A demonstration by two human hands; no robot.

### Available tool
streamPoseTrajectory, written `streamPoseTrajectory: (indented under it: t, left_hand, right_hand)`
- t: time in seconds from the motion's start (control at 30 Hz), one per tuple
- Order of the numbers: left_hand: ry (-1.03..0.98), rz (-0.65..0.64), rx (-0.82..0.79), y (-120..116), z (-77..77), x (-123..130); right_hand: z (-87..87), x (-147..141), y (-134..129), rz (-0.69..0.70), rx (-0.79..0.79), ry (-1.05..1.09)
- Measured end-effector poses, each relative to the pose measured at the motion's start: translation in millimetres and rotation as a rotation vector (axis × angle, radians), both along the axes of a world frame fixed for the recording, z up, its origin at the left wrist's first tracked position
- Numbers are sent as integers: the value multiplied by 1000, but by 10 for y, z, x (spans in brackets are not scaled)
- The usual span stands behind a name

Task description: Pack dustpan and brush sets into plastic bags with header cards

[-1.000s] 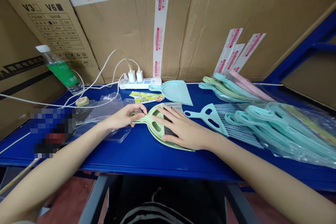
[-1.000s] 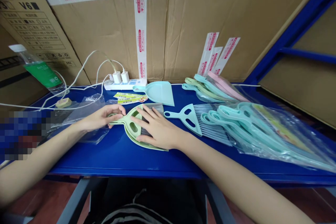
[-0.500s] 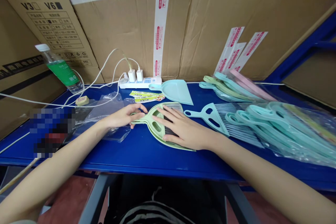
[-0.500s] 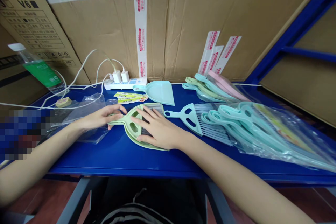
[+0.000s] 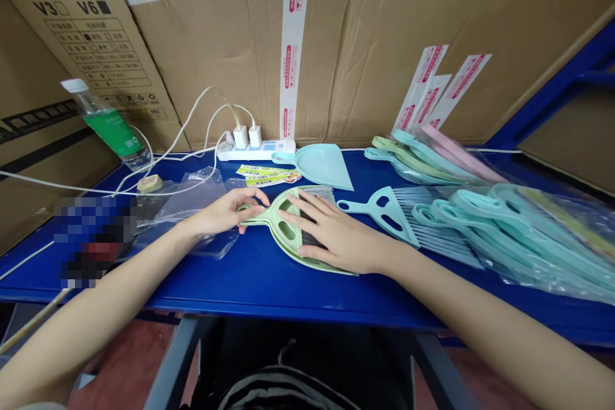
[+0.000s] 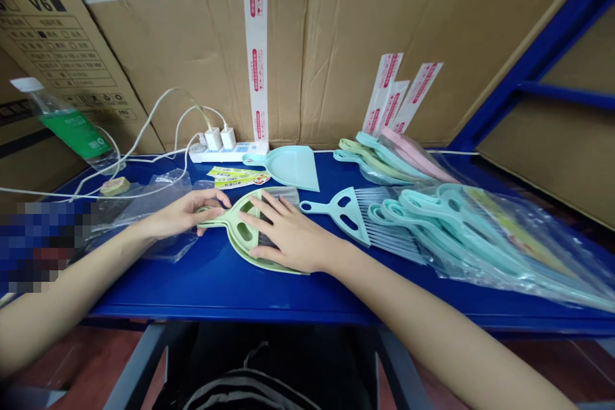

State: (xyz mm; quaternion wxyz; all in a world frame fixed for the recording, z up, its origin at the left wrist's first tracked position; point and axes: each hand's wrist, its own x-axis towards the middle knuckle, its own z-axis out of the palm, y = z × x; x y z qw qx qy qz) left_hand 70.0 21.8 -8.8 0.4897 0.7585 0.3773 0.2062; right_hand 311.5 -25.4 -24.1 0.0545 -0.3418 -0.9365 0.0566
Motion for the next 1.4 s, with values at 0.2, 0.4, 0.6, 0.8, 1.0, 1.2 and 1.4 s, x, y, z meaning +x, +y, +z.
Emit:
streamPoseTrajectory:
  t: [0.2,0.4,0.6,0.8,1.0,1.2,1.4]
  left_hand:
    - [-39,11,-30,-8,-16,19]
    - [-59,15,-56,18,-72,-4]
    - [20,-26,-60,2,-35,-9]
    - [42,-5,-11,-15,-16,8]
    - [90,24,29,-19,-1,-5]
    - [146,81,121,-12,57,-42]
    - [180,89,267,16,57,-60]
  right_hand:
    - [-11,19,-14,2,-2,25]
    - [-10,17,-6,-60,-123,51]
    - [-39,29,26,-58,-186,56]
    - [-62,46,53,-48,-167,91]
    - [-18,101,83,-56,-30,98]
    - [-7,143,123,-16,131,180]
    - [5,140,126,20,185,227]
